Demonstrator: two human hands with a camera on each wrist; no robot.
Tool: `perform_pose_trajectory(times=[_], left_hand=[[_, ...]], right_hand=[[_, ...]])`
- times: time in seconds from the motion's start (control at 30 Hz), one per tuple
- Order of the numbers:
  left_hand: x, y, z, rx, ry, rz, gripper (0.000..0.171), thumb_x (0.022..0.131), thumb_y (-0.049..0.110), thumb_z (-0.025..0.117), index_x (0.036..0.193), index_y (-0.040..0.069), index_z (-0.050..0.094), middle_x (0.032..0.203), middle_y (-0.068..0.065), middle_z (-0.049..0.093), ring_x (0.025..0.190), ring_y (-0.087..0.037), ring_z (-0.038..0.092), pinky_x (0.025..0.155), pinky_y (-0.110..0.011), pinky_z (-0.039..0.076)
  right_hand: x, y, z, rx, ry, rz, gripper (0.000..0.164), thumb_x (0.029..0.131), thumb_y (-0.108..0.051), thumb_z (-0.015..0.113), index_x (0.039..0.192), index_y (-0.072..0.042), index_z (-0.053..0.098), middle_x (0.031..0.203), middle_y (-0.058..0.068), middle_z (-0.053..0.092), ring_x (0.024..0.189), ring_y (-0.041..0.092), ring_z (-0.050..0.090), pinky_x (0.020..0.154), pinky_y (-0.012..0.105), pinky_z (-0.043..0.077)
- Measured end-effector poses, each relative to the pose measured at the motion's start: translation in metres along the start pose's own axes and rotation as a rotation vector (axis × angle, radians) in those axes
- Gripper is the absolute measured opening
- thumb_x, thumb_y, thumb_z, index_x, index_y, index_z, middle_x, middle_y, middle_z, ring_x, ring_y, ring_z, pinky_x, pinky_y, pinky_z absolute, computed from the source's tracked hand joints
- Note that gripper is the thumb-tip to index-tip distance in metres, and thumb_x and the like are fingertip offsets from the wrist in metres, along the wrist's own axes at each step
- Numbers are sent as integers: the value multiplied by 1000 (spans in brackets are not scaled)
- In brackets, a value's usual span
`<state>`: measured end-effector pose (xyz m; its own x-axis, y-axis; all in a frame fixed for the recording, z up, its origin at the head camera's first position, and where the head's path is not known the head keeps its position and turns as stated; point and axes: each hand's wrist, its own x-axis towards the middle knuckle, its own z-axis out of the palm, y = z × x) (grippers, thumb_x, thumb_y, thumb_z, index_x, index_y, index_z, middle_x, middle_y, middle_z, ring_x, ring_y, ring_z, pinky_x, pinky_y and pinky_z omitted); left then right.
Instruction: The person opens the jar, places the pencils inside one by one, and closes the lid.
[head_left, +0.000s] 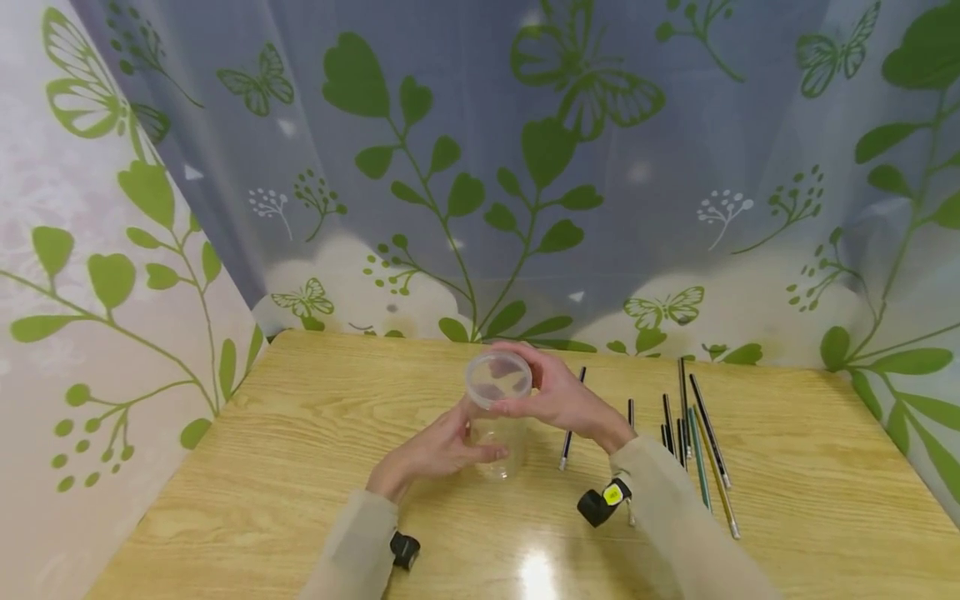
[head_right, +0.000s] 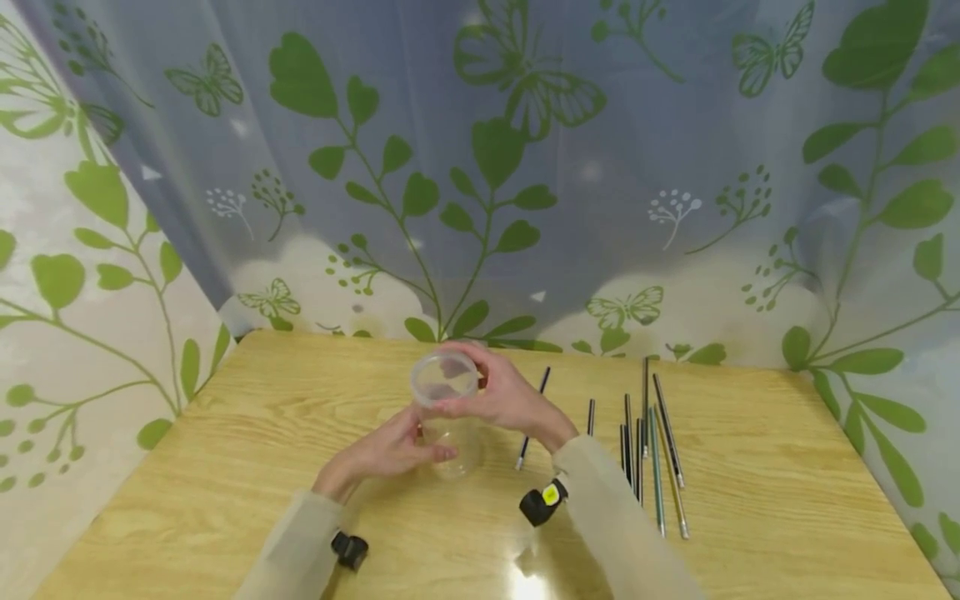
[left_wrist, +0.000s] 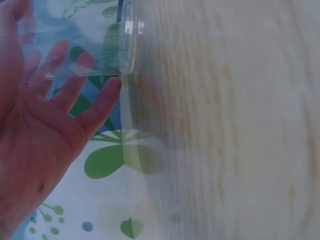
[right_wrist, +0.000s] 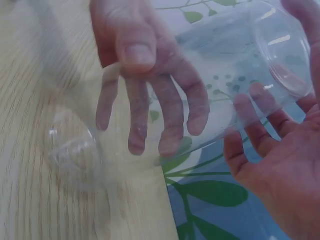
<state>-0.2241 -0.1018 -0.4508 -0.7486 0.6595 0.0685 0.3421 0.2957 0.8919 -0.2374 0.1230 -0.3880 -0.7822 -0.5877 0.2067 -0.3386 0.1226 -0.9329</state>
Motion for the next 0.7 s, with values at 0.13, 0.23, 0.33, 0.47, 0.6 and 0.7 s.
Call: perform_pose_trajectory(times=[0.13, 0.23, 0.33, 0.47, 0.6, 0.7], left_hand=[[-1, -1, 1, -14, 6, -7, 93, 94, 26, 76, 160, 43, 14, 171, 2, 15, 156, -31, 23, 119, -73, 25], [-1, -1, 3, -50, 10, -15, 93, 94, 25, 76, 161, 42, 14, 172, 3, 15, 157, -31, 19, 120, -75, 20], [-3, 1, 4, -80, 17, -34, 93, 94, 26, 76, 161, 42, 14, 171, 1, 18, 158, -33, 18, 119, -77, 18], [-5, 1, 6, -112, 28, -54, 92, 93, 27, 77, 159, 45, 15, 168, 2, 26, 156, -33, 24, 118, -77, 20], [-5, 2, 8, -139, 40, -56, 90, 93, 25, 78, 158, 45, 19, 165, 3, 30, 152, -31, 31, 119, -70, 28], [-5, 3, 8, -140, 46, -55, 89, 93, 24, 77, 159, 42, 20, 165, 1, 31, 152, -32, 33, 119, -69, 31]], right_hand=[[-5, -1, 4, -44, 64, -7, 68, 89, -17, 81, 149, -17, 48, 137, 15, 59, 120, 33, 61, 98, 49, 52], [-11, -3, 8, -63, 148, -2, 67, 86, -16, 83, 142, -13, 47, 136, 14, 59, 117, 31, 63, 99, 50, 53], [-16, -5, 12, -78, 229, 15, 64, 84, -15, 85, 135, -11, 46, 134, 14, 58, 115, 28, 63, 99, 47, 54], [-23, -6, 19, -95, 311, 16, 65, 83, -14, 86, 136, -11, 48, 133, 12, 58, 117, 29, 62, 99, 43, 56], [-26, -5, 21, -109, 351, -9, 63, 84, -15, 85, 138, -14, 51, 131, 11, 60, 119, 33, 62, 97, 38, 58], [-27, -3, 21, -107, 342, -40, 60, 87, -14, 82, 139, -14, 53, 130, 12, 61, 118, 34, 61, 95, 35, 58]])
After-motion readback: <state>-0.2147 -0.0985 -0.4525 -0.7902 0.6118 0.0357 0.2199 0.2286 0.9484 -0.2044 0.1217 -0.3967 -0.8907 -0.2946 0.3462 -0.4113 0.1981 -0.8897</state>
